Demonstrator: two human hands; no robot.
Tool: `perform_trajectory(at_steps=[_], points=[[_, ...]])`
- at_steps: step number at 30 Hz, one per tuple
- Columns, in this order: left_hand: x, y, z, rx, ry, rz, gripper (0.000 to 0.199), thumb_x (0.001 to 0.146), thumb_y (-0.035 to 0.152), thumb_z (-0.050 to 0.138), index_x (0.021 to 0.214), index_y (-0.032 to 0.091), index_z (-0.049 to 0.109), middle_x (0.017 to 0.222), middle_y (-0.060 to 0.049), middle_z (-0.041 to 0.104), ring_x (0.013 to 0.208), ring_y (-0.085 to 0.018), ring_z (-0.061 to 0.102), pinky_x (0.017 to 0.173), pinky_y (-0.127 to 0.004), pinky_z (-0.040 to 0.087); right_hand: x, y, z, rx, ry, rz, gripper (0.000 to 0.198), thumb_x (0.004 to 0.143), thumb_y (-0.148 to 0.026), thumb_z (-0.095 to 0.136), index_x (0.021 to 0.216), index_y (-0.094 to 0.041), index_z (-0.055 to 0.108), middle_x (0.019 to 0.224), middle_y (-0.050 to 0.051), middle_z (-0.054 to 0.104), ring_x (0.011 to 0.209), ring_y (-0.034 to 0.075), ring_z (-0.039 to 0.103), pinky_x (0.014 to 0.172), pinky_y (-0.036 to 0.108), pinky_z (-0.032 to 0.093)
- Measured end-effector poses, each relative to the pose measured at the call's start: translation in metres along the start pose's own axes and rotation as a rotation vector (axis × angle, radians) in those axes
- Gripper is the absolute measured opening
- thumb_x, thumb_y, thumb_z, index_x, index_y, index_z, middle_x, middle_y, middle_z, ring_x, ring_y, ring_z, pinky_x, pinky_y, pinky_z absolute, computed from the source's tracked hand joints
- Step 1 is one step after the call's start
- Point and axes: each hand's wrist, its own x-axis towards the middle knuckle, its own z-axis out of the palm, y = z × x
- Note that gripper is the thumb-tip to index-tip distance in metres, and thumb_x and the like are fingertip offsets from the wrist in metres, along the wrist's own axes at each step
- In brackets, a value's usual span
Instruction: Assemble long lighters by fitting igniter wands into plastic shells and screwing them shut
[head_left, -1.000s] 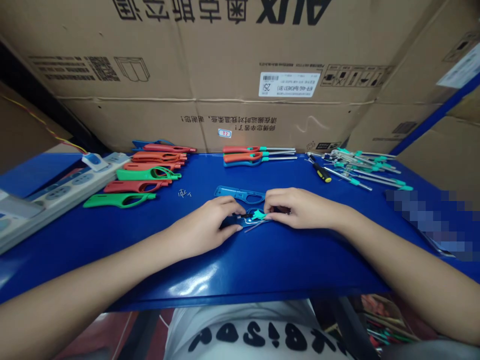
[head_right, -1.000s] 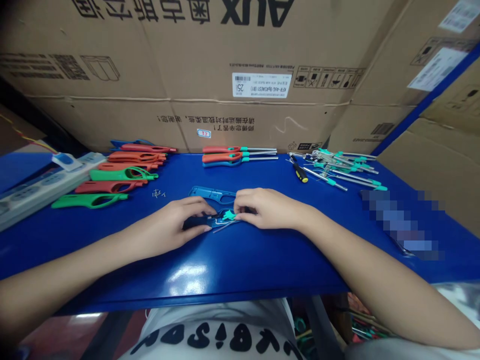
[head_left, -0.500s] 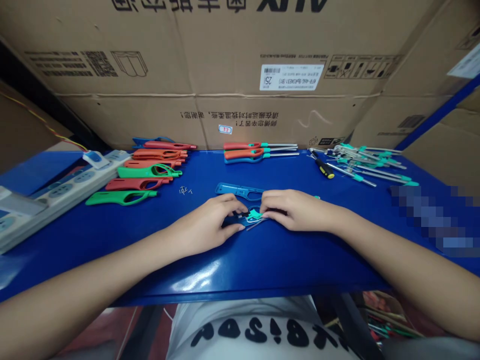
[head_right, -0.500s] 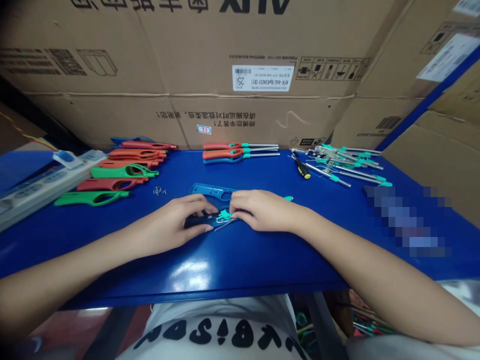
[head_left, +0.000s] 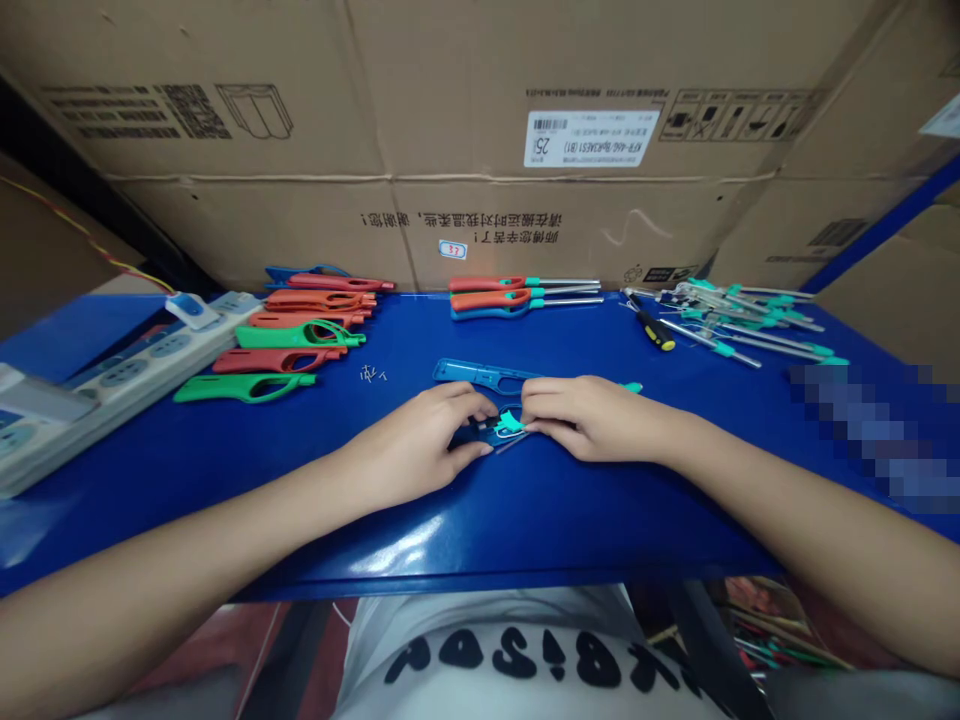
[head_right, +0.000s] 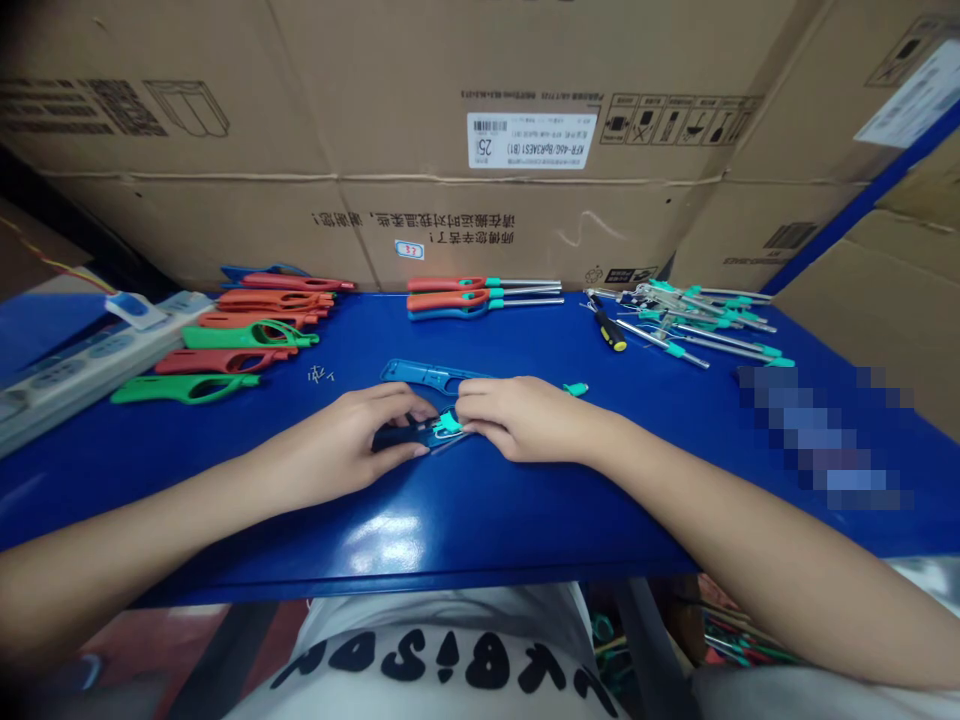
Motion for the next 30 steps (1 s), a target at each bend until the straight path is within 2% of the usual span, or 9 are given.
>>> perform_trajectory(at_steps=[6,11,16,20,23,25,27,29,30], points=[[-0.004,0.001,0.003,0.054,0.017,0.028,0.027,0.092,0.018,0.065,0.119,0.019,0.062,0.111,-0.008,0.065,0.109,-0.024,0.063,0.098,-0.041,0.053,0.000,-0.006,-0.003,-0.224,-0.052,-0.035,0.018,0.096,-0.013,0.045,0.089,-0.019,0.061,0.096,0.005,0.063,0.071,0.015,0.053,0.057,0.028,0.030],[-0.007,0.005,0.004,0.206,-0.013,0.100,0.038,0.099,0.019,0.054,0.137,0.020,0.055,0.114,-0.010,0.061,0.107,-0.026,0.060,0.095,-0.042,0.053,0.000,-0.012,-0.003,-0.433,-0.096,-0.077,0.019,0.089,-0.009,0.048,0.095,-0.019,0.063,0.099,0.007,0.065,0.069,0.016,0.053,0.053,0.029,0.022],[-0.013,0.012,0.011,0.556,-0.094,0.169,0.048,0.100,0.011,0.041,0.146,0.016,0.050,0.112,-0.015,0.059,0.102,-0.029,0.057,0.084,-0.042,0.053,-0.002,-0.006,-0.008,-0.350,-0.021,-0.039,0.027,0.102,-0.028,0.041,0.109,-0.020,0.066,0.104,0.007,0.066,0.070,0.015,0.057,0.058,0.029,0.033],[-0.016,0.016,0.014,0.694,-0.096,0.168,0.053,0.098,0.006,0.033,0.149,0.012,0.046,0.112,-0.017,0.061,0.103,-0.030,0.057,0.083,-0.042,0.053,-0.011,0.009,-0.025,-0.339,0.103,0.056,0.033,0.102,-0.031,0.042,0.124,-0.022,0.063,0.113,0.009,0.068,0.085,0.019,0.064,0.066,0.029,0.041],[-0.016,0.018,0.014,0.649,-0.092,0.156,0.055,0.096,0.003,0.030,0.147,0.010,0.048,0.113,-0.018,0.062,0.102,-0.030,0.057,0.081,-0.041,0.054,-0.019,0.024,-0.043,-0.391,0.149,0.233,0.032,0.099,-0.032,0.045,0.123,-0.023,0.065,0.119,0.009,0.069,0.098,0.024,0.065,0.073,0.032,0.045],[-0.015,0.017,0.013,0.619,-0.088,0.148,0.056,0.094,0.002,0.030,0.146,0.009,0.049,0.112,-0.018,0.062,0.101,-0.030,0.057,0.081,-0.042,0.054,-0.026,0.036,-0.055,-0.485,0.183,0.429,0.031,0.096,-0.032,0.048,0.119,-0.023,0.066,0.123,0.010,0.068,0.105,0.029,0.064,0.075,0.035,0.045],[-0.015,0.014,0.013,0.609,-0.084,0.146,0.057,0.093,0.000,0.032,0.147,0.010,0.049,0.112,-0.017,0.062,0.100,-0.029,0.057,0.082,-0.041,0.055,-0.033,0.049,-0.066,-0.549,0.229,0.764,0.031,0.095,-0.030,0.049,0.118,-0.021,0.067,0.122,0.015,0.067,0.108,0.033,0.063,0.076,0.038,0.045],[-0.014,0.011,0.013,0.585,-0.070,0.150,0.055,0.094,0.002,0.035,0.147,0.011,0.049,0.113,-0.015,0.062,0.100,-0.028,0.058,0.084,-0.041,0.055,-0.042,0.065,-0.075,-0.516,0.251,1.171,0.032,0.092,-0.026,0.053,0.119,-0.015,0.067,0.119,0.022,0.066,0.106,0.037,0.063,0.076,0.040,0.046],[-0.013,0.009,0.014,0.563,-0.059,0.154,0.052,0.096,0.004,0.037,0.146,0.010,0.050,0.113,-0.015,0.063,0.100,-0.028,0.059,0.085,-0.041,0.056,-0.048,0.074,-0.079,-0.498,0.237,1.241,0.032,0.089,-0.024,0.057,0.117,-0.012,0.067,0.116,0.025,0.066,0.104,0.039,0.063,0.074,0.041,0.046]])
